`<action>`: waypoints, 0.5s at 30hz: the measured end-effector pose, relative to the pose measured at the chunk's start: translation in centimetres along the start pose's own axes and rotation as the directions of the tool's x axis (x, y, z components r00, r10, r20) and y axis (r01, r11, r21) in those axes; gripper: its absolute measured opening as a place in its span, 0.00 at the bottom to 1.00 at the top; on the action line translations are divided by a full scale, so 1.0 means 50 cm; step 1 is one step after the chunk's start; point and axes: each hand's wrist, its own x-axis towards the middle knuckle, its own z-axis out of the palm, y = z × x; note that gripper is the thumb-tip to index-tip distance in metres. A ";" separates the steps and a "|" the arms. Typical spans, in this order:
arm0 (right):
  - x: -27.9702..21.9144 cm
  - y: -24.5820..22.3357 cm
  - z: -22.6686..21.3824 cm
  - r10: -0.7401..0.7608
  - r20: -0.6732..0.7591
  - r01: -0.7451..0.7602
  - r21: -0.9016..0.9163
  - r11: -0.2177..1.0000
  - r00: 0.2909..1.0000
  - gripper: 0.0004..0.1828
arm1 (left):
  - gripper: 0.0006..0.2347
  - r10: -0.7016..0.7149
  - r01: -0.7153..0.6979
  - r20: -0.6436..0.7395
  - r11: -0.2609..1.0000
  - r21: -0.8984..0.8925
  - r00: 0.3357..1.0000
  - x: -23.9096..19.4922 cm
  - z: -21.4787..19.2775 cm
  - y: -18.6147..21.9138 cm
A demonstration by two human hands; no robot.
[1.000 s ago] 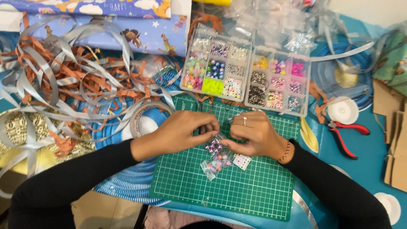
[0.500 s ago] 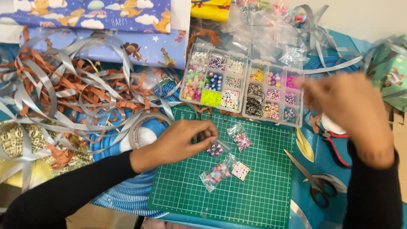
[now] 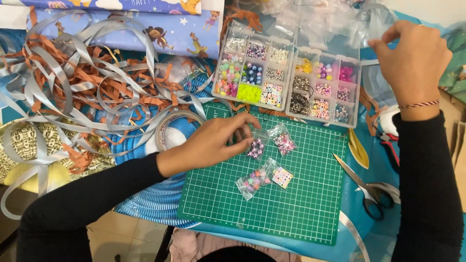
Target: The person sorts small beads from a compartmentalized box into several clear plastic bags, then folds a flat cardboard piece into a small box. The hands handle beads, plastic bags, and cardboard throughout the clip.
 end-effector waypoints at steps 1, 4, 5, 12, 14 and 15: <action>-0.004 -0.009 -0.050 0.004 -0.005 -0.004 -0.005 1.000 1.000 0.25 | 0.11 0.008 -0.008 -0.001 1.000 0.003 1.000 0.000 0.000 0.001; -0.012 -0.053 -0.206 -0.025 0.008 0.014 0.648 0.761 1.000 0.17 | 0.11 0.002 -0.002 -0.011 1.000 0.005 1.000 0.001 -0.002 0.004; -0.019 -0.077 -0.260 -0.024 0.135 -0.089 0.765 0.637 0.991 0.15 | 0.10 -0.007 0.007 -0.016 1.000 0.005 1.000 0.000 0.000 0.004; -0.154 -0.206 -0.382 -0.110 0.241 -0.175 0.890 0.422 0.964 0.13 | 0.18 -0.065 0.061 -0.038 0.994 -0.088 0.997 0.003 -0.004 0.020; -0.167 -0.230 -0.368 -0.154 0.286 -0.222 0.916 0.334 0.946 0.08 | 0.23 0.013 -0.026 -0.084 0.988 -0.151 0.996 0.011 -0.004 0.000; -0.189 -0.250 -0.364 -0.201 0.342 -0.294 0.927 0.235 0.918 0.04 | 0.28 0.071 -0.096 -0.120 0.973 -0.211 0.990 -0.003 0.006 -0.009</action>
